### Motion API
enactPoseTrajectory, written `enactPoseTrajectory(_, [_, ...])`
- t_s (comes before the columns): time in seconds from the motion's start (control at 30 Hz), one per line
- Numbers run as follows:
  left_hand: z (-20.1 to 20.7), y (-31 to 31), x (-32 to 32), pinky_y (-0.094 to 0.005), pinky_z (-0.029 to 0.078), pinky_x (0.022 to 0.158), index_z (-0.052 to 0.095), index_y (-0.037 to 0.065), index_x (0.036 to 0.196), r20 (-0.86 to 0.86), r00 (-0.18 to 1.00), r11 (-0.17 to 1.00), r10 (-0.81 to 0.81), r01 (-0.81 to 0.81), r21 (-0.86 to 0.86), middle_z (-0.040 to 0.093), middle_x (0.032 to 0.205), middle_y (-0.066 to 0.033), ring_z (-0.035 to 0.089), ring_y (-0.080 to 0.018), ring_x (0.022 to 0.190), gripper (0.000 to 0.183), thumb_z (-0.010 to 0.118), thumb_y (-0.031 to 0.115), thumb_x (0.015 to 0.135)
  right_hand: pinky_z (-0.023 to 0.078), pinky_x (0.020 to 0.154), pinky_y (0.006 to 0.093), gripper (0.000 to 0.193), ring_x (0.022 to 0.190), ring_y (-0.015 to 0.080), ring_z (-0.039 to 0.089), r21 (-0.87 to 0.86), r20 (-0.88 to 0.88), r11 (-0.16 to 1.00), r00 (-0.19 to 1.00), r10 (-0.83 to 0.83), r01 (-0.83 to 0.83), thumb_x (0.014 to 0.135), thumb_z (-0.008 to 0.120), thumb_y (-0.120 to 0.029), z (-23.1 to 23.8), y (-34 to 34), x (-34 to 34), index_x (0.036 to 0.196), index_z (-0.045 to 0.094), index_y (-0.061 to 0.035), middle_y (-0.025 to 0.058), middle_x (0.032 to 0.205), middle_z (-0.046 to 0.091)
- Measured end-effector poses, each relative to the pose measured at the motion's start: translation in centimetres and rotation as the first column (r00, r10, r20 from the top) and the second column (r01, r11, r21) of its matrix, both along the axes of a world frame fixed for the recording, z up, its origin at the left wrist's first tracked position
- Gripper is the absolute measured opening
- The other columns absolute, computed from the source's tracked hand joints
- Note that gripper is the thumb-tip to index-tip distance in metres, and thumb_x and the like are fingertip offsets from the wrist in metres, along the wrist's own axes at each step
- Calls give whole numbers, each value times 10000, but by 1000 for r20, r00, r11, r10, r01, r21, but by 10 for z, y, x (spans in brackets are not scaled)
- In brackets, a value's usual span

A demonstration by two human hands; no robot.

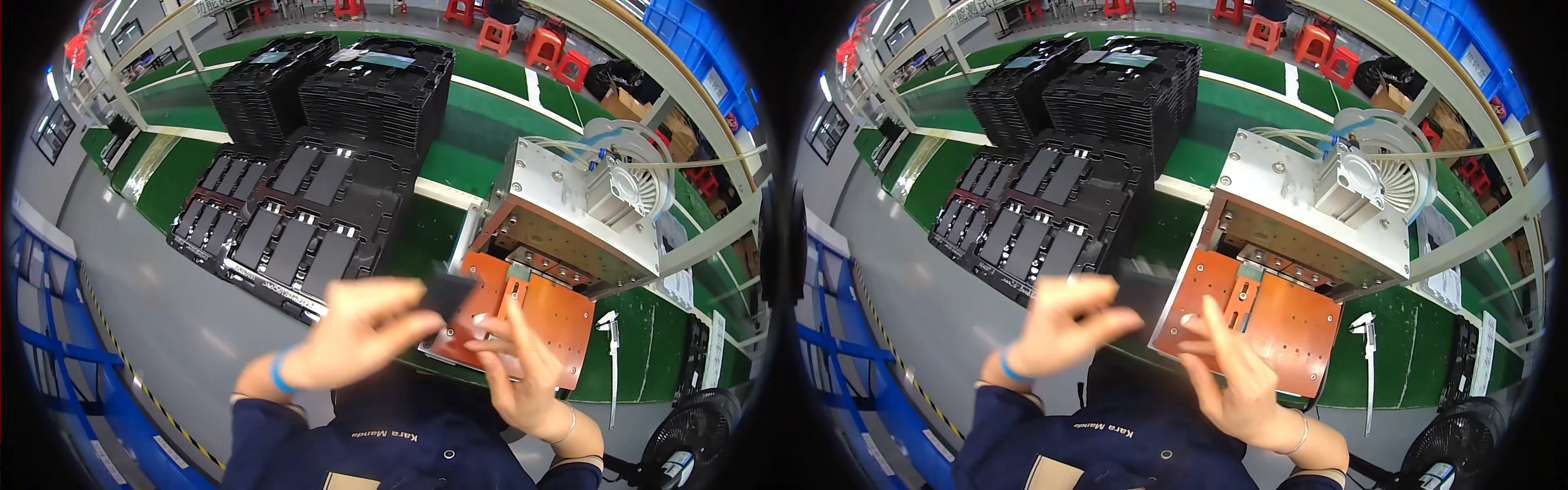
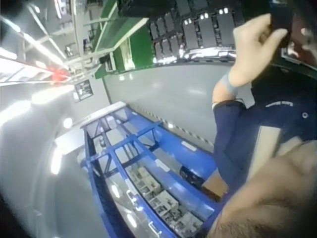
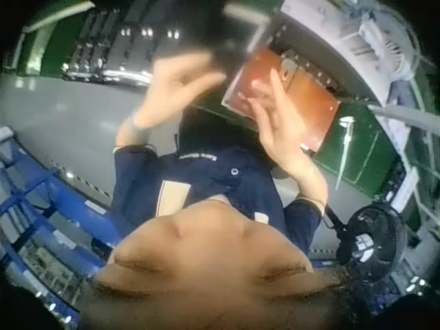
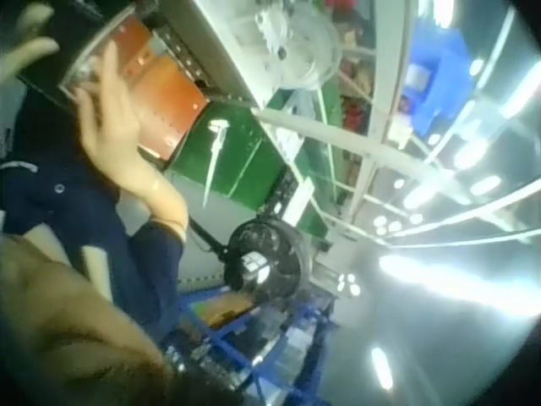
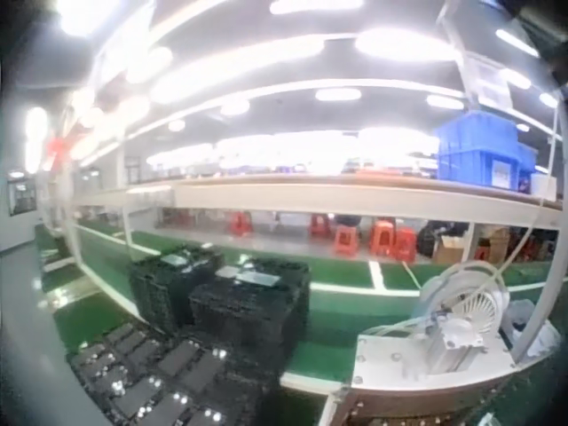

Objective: The person repeatedly picks up small black rectangular electronic components from a stack and places them into a metal jig on a workbench. They press down on the components to activate a machine, then remove the processed items and place them into a black tray. This cycle is performed continuously throughout the clip.

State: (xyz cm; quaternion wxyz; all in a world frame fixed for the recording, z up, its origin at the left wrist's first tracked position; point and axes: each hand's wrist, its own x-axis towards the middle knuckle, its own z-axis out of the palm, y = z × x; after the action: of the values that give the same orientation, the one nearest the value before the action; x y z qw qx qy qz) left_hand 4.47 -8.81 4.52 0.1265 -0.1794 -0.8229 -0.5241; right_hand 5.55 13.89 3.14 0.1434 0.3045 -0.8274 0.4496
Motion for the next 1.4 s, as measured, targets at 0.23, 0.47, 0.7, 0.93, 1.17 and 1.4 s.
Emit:
enactPoseTrajectory(0.23, [-3,-117,-119,-211,410,504,656,-13,1207,442,891,994,102,-108,-11,634,717,23,500,-36,561,365,646,207,915,561,612,281,421,758,194,703,187,-45,971,987,156,-146,807,728,-27,10,7,-16,1218,639,-3,95,938,713])
enactPoseTrajectory(0.47, [-24,-132,-138,-325,472,606,731,14,1048,-146,918,774,370,-391,-497,577,710,-89,576,-198,631,393,830,201,717,491,520,303,145,610,189,623,424,-156,870,925,346,-254,810,755,-181,19,-23,-42,891,692,-78,45,709,608])
enactPoseTrajectory(0.7, [-29,-141,-140,-389,525,777,677,-7,1098,-72,900,625,430,-354,-696,644,942,-184,643,-304,848,653,818,465,671,512,637,318,148,775,194,608,423,-445,853,750,489,-306,828,670,-202,-3,-130,-102,789,600,-79,39,777,549])
enactPoseTrajectory(0.93, [-16,-141,-167,-366,512,909,641,-61,1125,234,860,657,454,-146,-739,668,1075,-256,657,-349,1008,805,821,500,577,532,678,300,124,881,180,620,702,-445,683,626,641,-201,789,608,-130,-11,-191,-111,876,652,-53,33,864,581])
enactPoseTrajectory(1.17, [-16,-140,-177,-369,522,819,656,-32,1014,293,842,671,452,-105,-734,682,959,-214,667,-329,919,721,819,500,555,513,625,301,137,801,174,623,749,-545,648,430,720,-137,771,619,-147,-9,-195,-109,746,661,-19,56,795,579])
enactPoseTrajectory(1.4, [2,-157,-169,-244,333,427,627,70,671,492,844,960,212,-88,-265,537,558,-9,454,-71,474,346,721,350,851,535,631,301,139,764,165,606,704,-604,690,369,706,-168,765,636,-166,-19,-210,-117,756,671,-32,46,757,569])
